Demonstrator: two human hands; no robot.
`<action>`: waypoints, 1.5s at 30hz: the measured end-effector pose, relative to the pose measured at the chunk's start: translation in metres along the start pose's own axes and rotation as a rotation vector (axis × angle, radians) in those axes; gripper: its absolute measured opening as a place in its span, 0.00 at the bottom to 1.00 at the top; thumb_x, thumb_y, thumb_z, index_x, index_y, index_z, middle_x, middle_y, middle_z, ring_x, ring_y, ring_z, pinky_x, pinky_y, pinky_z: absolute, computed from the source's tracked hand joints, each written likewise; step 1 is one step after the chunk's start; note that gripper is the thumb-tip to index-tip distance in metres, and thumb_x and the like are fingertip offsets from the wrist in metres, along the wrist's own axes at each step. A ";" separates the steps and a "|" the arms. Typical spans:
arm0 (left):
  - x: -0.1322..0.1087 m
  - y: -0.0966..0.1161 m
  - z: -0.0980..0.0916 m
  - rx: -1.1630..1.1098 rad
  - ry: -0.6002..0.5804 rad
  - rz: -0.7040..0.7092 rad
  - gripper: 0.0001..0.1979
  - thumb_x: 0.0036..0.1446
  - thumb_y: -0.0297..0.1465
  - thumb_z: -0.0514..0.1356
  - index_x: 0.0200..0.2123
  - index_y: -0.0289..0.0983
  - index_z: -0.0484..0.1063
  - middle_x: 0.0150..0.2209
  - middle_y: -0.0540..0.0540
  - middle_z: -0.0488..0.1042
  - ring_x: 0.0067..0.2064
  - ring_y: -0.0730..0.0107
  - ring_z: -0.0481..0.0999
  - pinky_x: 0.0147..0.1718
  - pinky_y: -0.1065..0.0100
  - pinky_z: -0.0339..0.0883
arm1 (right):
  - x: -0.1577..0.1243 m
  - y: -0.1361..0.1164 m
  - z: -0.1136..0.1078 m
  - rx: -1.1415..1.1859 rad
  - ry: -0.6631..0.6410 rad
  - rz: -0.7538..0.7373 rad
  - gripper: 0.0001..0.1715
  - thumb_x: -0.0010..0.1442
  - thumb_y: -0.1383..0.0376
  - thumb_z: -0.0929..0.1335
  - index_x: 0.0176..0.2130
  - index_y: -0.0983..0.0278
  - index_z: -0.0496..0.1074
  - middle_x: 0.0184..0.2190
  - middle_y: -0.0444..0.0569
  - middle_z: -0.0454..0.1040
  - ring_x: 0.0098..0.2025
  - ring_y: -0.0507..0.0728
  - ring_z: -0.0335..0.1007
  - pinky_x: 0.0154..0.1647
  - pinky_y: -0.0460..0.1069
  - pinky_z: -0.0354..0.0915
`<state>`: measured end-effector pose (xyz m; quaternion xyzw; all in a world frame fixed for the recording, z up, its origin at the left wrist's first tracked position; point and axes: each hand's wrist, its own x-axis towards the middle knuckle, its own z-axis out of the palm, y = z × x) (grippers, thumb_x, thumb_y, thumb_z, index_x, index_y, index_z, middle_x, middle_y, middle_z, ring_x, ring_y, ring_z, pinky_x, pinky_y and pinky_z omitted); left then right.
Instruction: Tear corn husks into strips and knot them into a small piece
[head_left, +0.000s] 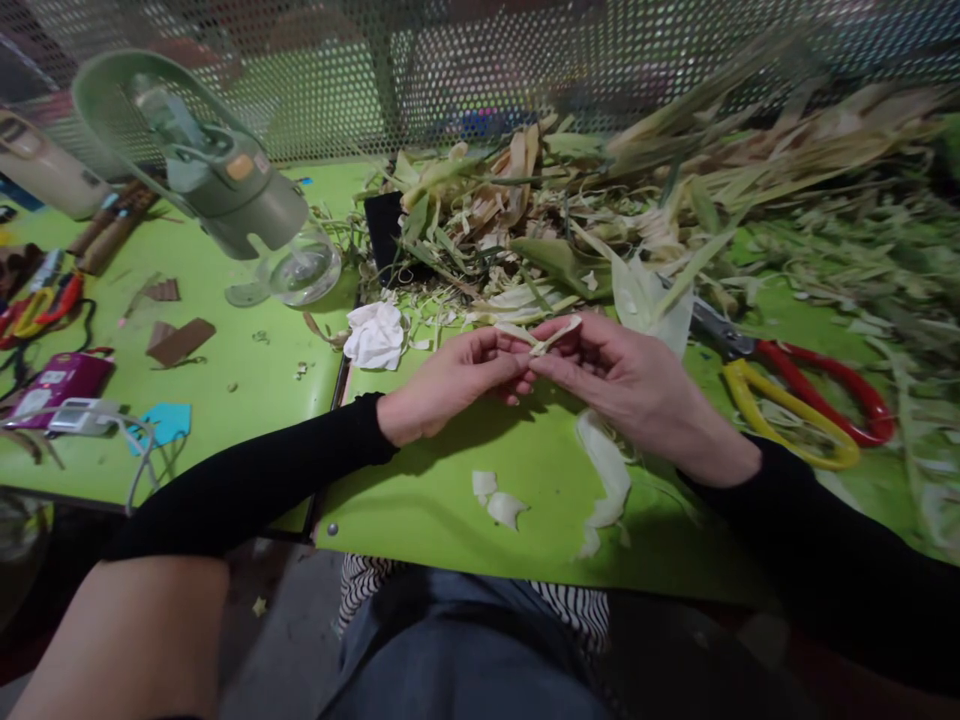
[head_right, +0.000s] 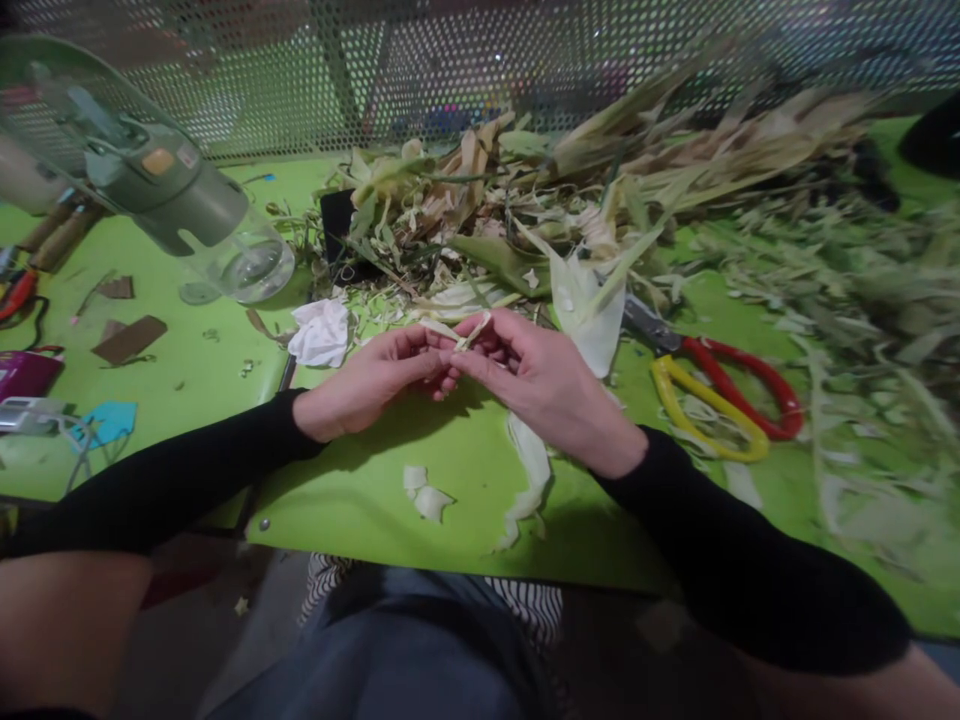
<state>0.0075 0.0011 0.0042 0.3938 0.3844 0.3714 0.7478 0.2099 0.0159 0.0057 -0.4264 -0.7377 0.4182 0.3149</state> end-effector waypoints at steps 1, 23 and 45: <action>0.000 0.000 0.000 -0.001 0.012 0.016 0.03 0.65 0.23 0.63 0.38 0.34 0.71 0.33 0.51 0.76 0.33 0.79 0.76 0.37 0.71 0.68 | 0.000 -0.001 0.000 -0.004 0.003 -0.001 0.24 0.63 0.45 0.74 0.49 0.58 0.77 0.32 0.46 0.80 0.32 0.57 0.74 0.30 0.51 0.67; -0.007 0.006 0.004 0.441 -0.105 0.192 0.09 0.69 0.35 0.60 0.37 0.36 0.69 0.30 0.51 0.73 0.30 0.76 0.71 0.34 0.70 0.66 | 0.000 -0.011 -0.003 -0.015 0.048 -0.026 0.19 0.70 0.49 0.69 0.40 0.60 0.78 0.25 0.43 0.73 0.25 0.52 0.66 0.27 0.49 0.62; -0.006 0.005 0.003 0.300 -0.111 0.228 0.17 0.63 0.36 0.68 0.47 0.37 0.65 0.26 0.57 0.73 0.26 0.79 0.74 0.28 0.74 0.67 | -0.004 -0.018 0.007 0.215 0.054 -0.024 0.19 0.66 0.48 0.73 0.46 0.57 0.69 0.24 0.39 0.72 0.25 0.52 0.70 0.23 0.47 0.62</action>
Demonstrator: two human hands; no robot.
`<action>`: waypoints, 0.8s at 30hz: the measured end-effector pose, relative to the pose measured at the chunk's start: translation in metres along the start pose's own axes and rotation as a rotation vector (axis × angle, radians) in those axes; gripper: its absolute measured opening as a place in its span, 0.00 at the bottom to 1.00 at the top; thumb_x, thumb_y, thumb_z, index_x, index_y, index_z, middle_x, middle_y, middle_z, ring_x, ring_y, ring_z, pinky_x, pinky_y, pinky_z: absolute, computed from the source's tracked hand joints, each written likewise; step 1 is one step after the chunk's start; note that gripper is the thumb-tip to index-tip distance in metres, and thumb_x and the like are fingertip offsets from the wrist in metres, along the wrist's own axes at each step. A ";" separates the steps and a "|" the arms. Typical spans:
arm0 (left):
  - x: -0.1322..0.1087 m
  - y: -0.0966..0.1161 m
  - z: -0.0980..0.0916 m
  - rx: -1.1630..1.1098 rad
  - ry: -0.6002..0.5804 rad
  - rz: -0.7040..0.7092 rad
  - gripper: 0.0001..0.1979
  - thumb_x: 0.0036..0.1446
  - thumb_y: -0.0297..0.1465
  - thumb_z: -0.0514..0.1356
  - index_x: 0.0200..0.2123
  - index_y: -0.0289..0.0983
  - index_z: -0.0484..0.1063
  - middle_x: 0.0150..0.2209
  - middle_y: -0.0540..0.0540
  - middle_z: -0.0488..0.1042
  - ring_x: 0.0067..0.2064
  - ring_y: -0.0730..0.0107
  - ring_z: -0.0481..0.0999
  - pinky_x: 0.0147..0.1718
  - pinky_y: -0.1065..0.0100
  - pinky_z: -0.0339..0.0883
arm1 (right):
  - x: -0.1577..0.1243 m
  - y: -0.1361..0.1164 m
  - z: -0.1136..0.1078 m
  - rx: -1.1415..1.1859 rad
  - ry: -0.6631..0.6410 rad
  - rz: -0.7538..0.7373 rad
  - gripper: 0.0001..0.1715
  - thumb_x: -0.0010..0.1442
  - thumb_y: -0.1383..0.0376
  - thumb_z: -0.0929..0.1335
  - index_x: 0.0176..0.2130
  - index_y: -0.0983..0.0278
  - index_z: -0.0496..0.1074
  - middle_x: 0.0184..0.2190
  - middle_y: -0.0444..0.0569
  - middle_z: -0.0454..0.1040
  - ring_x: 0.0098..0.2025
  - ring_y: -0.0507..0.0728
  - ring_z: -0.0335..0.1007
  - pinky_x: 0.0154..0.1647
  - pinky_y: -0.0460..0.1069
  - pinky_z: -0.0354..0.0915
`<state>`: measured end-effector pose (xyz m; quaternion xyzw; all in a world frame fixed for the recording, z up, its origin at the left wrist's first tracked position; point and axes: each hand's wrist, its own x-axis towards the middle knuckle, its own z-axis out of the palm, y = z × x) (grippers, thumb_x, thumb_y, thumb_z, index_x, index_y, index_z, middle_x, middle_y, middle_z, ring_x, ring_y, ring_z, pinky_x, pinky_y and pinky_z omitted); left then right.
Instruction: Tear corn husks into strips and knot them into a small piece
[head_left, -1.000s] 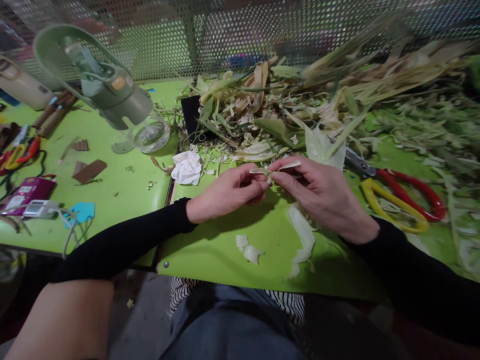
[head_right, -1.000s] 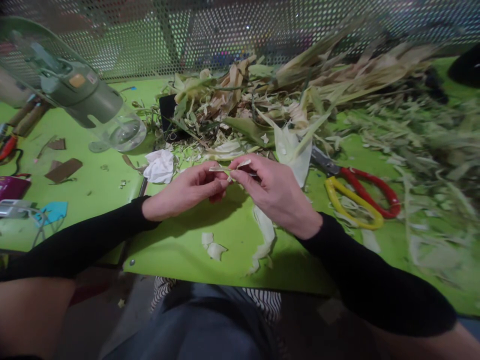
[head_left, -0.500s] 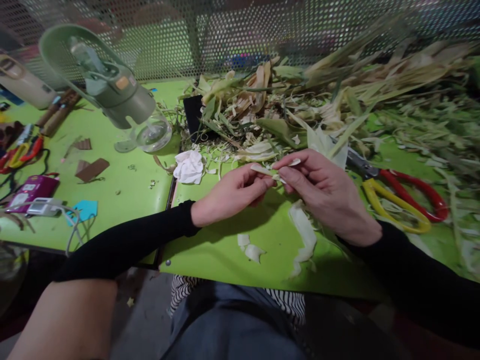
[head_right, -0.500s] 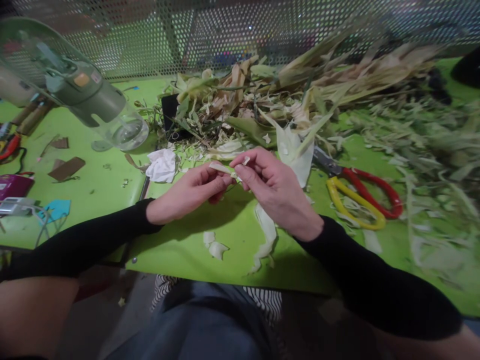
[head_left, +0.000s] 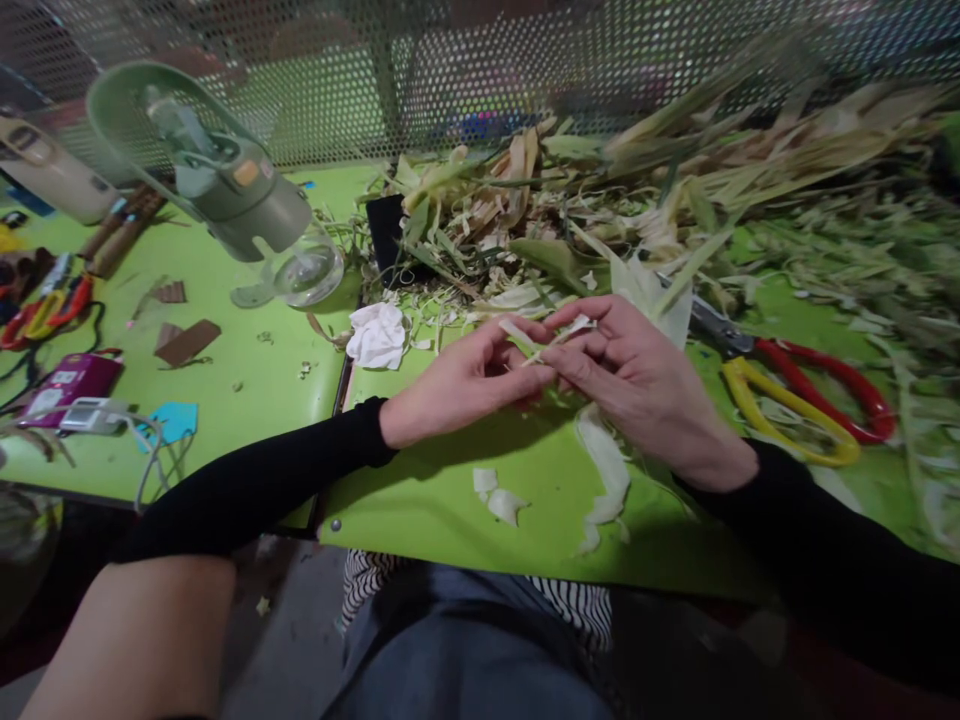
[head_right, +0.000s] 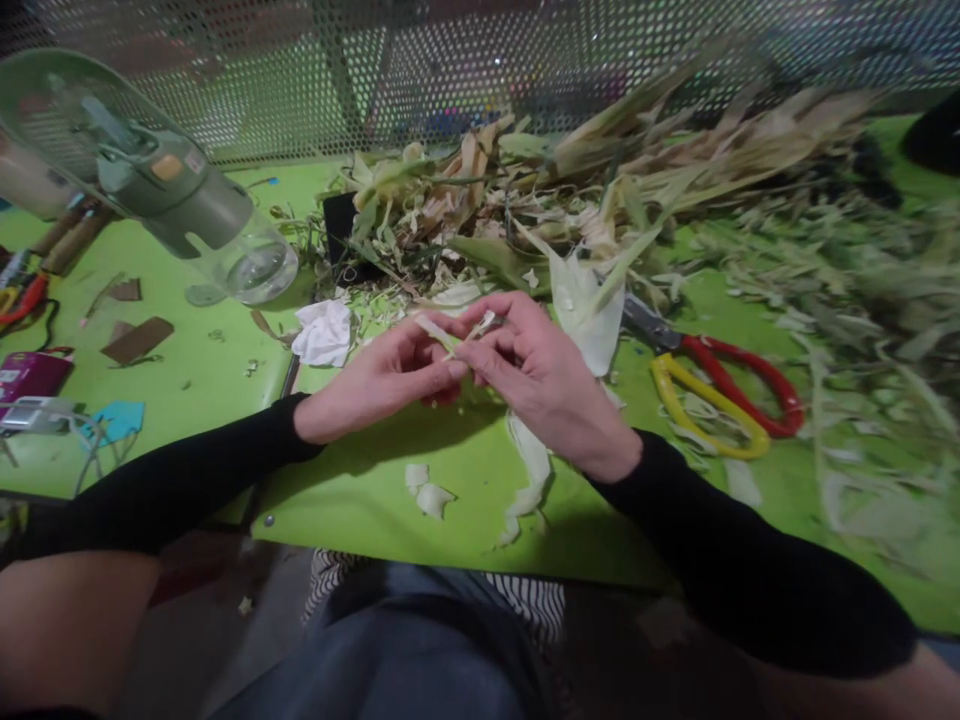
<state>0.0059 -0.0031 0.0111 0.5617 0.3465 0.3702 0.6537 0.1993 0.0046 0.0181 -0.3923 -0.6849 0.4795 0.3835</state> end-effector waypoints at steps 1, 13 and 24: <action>0.000 0.001 0.001 -0.011 -0.002 -0.010 0.16 0.63 0.34 0.68 0.47 0.38 0.65 0.27 0.57 0.74 0.27 0.80 0.75 0.28 0.75 0.67 | 0.000 0.000 0.000 0.033 -0.008 0.013 0.20 0.66 0.47 0.73 0.47 0.57 0.68 0.25 0.39 0.73 0.25 0.53 0.71 0.22 0.47 0.62; -0.001 0.002 -0.004 0.015 0.089 0.080 0.11 0.63 0.34 0.65 0.43 0.36 0.68 0.32 0.52 0.75 0.30 0.79 0.75 0.31 0.74 0.72 | 0.003 -0.006 -0.012 -0.345 -0.116 -0.029 0.27 0.69 0.41 0.67 0.32 0.59 0.73 0.25 0.43 0.69 0.26 0.53 0.62 0.25 0.50 0.58; -0.002 0.005 -0.001 -0.035 0.066 0.063 0.16 0.59 0.37 0.71 0.42 0.37 0.71 0.30 0.54 0.71 0.28 0.80 0.70 0.28 0.74 0.66 | -0.001 -0.013 -0.010 -0.483 -0.248 -0.214 0.23 0.73 0.58 0.63 0.26 0.59 0.58 0.20 0.39 0.57 0.23 0.51 0.53 0.26 0.49 0.52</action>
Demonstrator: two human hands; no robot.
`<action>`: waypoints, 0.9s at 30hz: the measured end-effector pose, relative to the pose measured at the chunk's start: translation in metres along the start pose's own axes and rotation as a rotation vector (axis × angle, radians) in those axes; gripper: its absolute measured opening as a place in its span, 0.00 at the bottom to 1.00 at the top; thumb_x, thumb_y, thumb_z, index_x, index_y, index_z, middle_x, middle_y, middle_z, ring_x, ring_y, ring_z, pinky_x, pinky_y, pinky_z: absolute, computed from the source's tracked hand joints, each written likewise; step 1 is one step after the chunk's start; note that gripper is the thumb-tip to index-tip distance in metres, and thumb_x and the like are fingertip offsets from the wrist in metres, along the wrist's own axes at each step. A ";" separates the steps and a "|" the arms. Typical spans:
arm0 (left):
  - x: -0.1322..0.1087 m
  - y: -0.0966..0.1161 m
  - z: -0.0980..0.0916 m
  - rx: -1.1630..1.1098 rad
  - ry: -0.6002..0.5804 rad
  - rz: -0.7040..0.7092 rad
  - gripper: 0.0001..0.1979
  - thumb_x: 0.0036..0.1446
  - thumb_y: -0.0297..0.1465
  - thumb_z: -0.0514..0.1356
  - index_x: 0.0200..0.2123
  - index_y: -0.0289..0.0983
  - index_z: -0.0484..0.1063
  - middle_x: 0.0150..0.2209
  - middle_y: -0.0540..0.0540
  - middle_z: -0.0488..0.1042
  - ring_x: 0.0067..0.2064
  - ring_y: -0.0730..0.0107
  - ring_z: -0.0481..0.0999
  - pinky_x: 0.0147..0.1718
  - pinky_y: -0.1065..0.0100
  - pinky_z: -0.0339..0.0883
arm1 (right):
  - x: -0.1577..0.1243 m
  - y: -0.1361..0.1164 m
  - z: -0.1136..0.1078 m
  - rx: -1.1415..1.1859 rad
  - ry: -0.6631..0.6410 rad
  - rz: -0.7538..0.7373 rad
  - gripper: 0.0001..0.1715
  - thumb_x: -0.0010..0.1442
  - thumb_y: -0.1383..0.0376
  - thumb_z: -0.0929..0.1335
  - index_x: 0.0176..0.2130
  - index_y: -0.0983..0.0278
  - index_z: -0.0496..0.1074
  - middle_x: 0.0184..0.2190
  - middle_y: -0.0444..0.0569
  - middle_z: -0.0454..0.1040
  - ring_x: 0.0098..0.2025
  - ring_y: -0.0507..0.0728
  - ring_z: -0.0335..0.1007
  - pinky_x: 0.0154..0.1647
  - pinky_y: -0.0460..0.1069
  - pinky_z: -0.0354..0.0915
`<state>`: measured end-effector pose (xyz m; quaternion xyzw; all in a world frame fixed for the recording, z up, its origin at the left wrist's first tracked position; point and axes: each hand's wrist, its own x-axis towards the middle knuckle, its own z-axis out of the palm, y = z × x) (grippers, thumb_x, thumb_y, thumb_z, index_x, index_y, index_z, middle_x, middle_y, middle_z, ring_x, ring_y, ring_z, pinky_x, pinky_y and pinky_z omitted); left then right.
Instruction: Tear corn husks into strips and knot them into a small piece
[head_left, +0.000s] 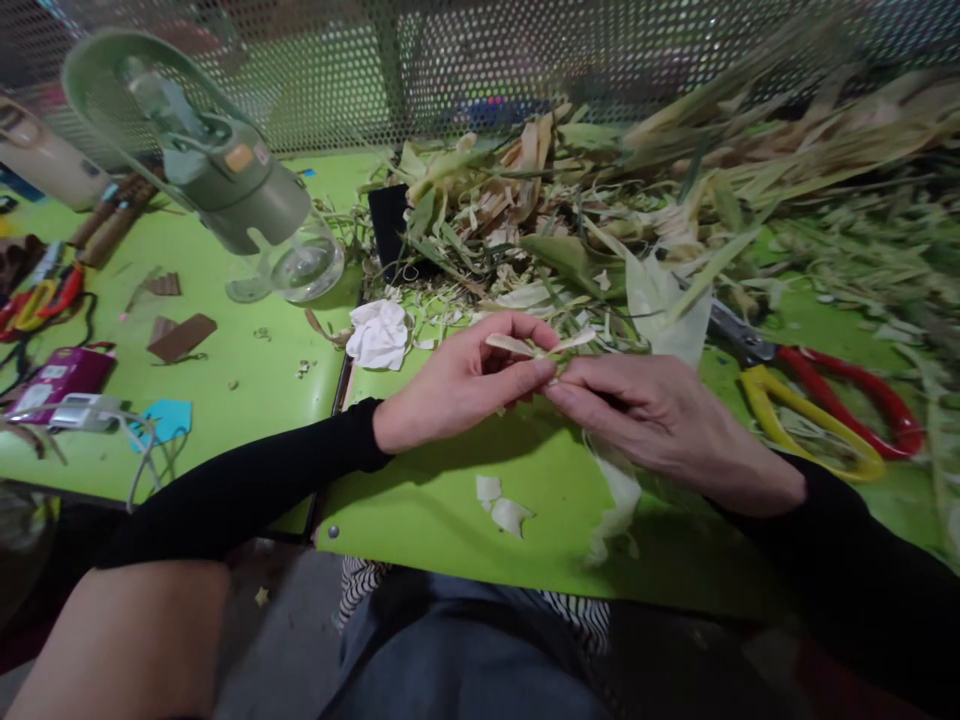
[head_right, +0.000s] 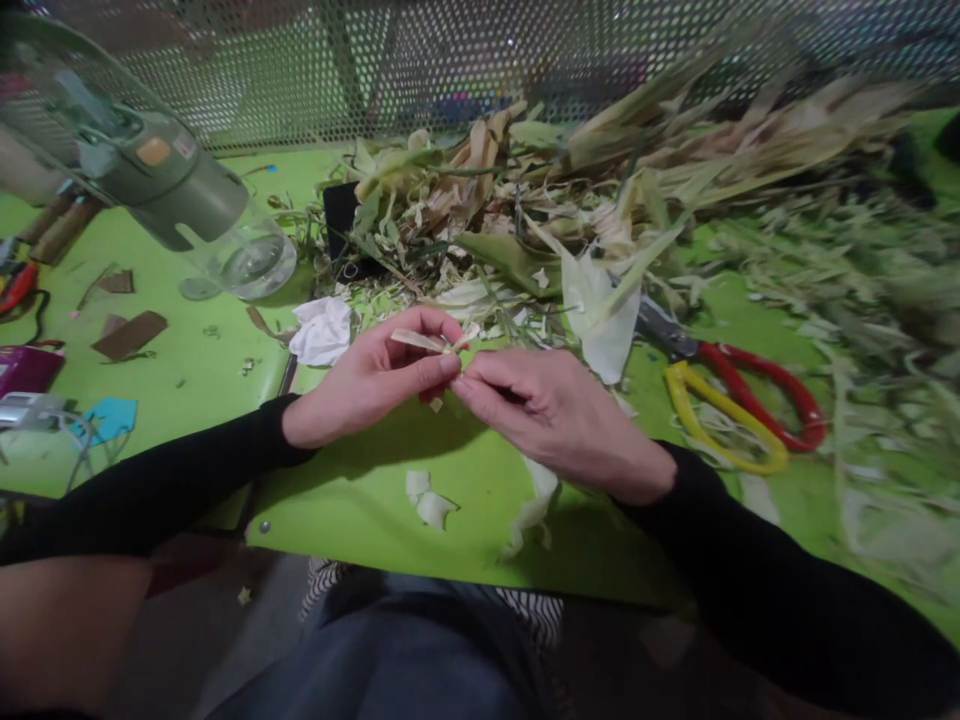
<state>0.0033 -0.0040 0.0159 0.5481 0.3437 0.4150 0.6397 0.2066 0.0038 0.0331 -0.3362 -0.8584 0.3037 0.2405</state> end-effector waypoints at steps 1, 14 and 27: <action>0.000 0.001 0.000 -0.016 0.001 -0.008 0.17 0.57 0.36 0.72 0.42 0.36 0.71 0.32 0.54 0.72 0.28 0.81 0.70 0.28 0.74 0.66 | 0.000 -0.002 -0.001 -0.010 -0.001 -0.024 0.23 0.72 0.60 0.64 0.25 0.60 0.56 0.20 0.38 0.55 0.22 0.50 0.51 0.26 0.49 0.51; 0.012 0.001 -0.021 -0.252 -0.065 -0.213 0.09 0.64 0.24 0.57 0.46 0.33 0.74 0.38 0.44 0.84 0.38 0.73 0.83 0.42 0.69 0.75 | 0.002 0.011 0.000 0.065 0.108 0.107 0.25 0.73 0.52 0.66 0.26 0.60 0.66 0.19 0.39 0.60 0.22 0.50 0.53 0.25 0.49 0.51; 0.011 -0.004 -0.017 -0.258 -0.042 -0.268 0.06 0.66 0.26 0.64 0.46 0.34 0.75 0.40 0.44 0.85 0.43 0.71 0.85 0.50 0.64 0.77 | 0.004 0.016 0.003 0.080 0.279 0.164 0.25 0.69 0.44 0.68 0.30 0.59 0.70 0.22 0.41 0.66 0.22 0.52 0.56 0.23 0.50 0.52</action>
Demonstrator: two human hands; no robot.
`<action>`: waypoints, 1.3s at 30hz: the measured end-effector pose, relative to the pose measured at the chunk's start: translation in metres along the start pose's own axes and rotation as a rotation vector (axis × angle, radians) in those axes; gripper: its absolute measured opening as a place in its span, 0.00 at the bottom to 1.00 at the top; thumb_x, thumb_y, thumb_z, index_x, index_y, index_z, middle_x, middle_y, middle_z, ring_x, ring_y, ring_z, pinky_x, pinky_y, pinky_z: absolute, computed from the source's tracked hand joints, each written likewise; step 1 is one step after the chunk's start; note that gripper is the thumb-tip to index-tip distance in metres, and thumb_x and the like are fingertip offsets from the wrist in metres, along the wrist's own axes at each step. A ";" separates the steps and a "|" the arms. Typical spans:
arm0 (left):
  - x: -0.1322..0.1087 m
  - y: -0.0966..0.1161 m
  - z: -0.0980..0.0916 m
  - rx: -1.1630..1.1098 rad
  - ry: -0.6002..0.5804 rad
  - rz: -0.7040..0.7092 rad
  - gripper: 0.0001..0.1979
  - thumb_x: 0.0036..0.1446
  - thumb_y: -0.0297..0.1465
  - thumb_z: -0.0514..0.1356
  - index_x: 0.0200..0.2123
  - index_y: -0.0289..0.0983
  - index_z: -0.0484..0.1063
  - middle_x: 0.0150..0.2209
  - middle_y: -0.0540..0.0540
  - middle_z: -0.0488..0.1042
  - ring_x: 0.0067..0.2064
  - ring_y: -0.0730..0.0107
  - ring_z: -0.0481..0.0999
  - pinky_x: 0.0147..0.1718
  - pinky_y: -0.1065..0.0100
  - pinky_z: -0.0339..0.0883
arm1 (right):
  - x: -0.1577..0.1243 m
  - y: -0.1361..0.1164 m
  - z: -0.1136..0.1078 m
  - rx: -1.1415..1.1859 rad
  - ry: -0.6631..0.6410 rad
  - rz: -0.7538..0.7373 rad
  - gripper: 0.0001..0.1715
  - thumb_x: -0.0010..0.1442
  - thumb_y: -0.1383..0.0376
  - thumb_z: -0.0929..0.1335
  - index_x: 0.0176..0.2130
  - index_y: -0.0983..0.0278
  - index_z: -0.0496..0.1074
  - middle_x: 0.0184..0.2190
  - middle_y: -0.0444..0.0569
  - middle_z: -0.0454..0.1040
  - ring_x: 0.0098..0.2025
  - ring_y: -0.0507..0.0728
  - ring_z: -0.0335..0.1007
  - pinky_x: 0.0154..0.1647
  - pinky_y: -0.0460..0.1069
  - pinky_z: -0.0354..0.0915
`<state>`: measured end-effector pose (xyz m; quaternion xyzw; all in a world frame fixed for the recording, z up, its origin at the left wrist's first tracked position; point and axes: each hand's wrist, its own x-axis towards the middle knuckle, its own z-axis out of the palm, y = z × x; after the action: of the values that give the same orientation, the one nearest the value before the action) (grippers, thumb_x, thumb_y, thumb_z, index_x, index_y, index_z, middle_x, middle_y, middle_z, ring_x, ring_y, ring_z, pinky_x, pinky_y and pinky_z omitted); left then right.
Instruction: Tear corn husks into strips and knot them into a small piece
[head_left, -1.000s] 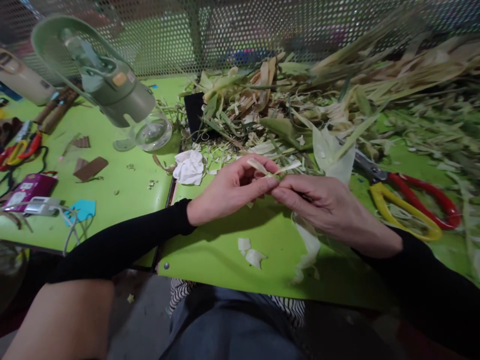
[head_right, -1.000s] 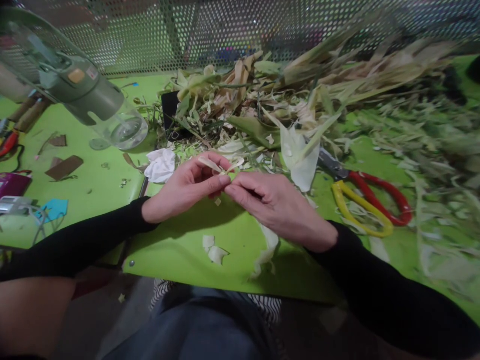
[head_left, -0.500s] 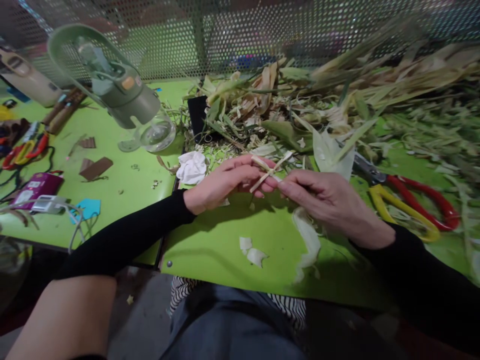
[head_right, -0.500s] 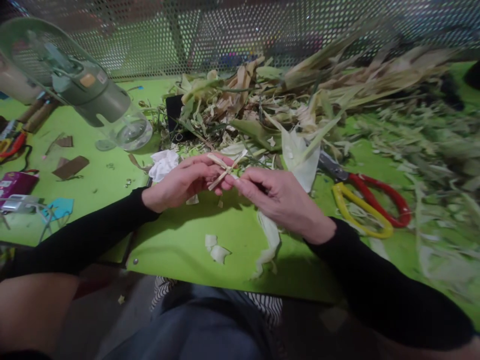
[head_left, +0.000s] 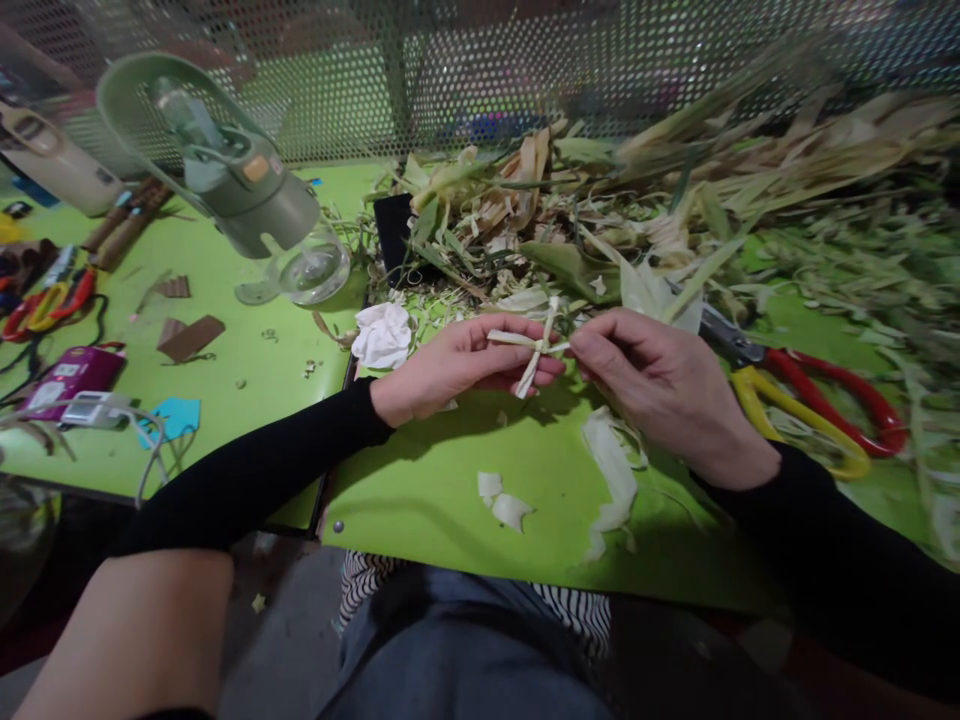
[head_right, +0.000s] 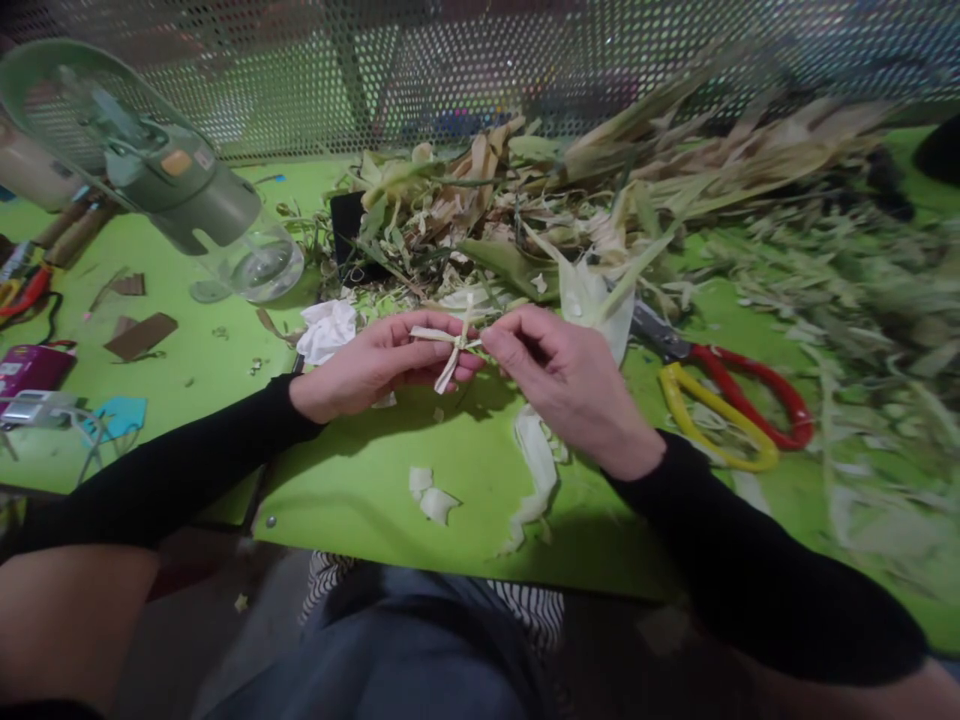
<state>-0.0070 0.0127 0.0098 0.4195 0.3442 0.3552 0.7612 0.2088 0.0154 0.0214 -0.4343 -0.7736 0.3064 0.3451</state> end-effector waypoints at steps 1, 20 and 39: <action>0.000 0.000 0.000 -0.011 0.005 0.004 0.06 0.66 0.26 0.65 0.45 0.34 0.74 0.40 0.43 0.85 0.44 0.71 0.85 0.49 0.65 0.77 | 0.000 0.001 0.001 0.010 0.026 0.003 0.22 0.69 0.46 0.69 0.32 0.58 0.71 0.23 0.41 0.67 0.23 0.52 0.57 0.23 0.50 0.53; 0.000 -0.009 0.006 0.028 0.103 0.128 0.14 0.58 0.31 0.71 0.44 0.35 0.72 0.32 0.52 0.79 0.34 0.78 0.79 0.40 0.71 0.73 | -0.011 0.007 0.008 -0.561 0.022 -0.754 0.12 0.70 0.70 0.68 0.48 0.56 0.78 0.43 0.48 0.85 0.41 0.60 0.80 0.40 0.56 0.77; 0.001 -0.002 0.002 -0.016 0.092 0.054 0.12 0.62 0.22 0.62 0.49 0.34 0.75 0.43 0.43 0.85 0.41 0.74 0.83 0.50 0.67 0.75 | -0.008 0.007 0.010 -0.289 0.333 -0.509 0.11 0.65 0.69 0.74 0.44 0.51 0.80 0.40 0.48 0.83 0.43 0.63 0.80 0.44 0.60 0.75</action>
<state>-0.0046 0.0124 0.0089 0.4056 0.3645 0.3973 0.7380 0.2075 0.0099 0.0083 -0.3159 -0.8257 0.0223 0.4668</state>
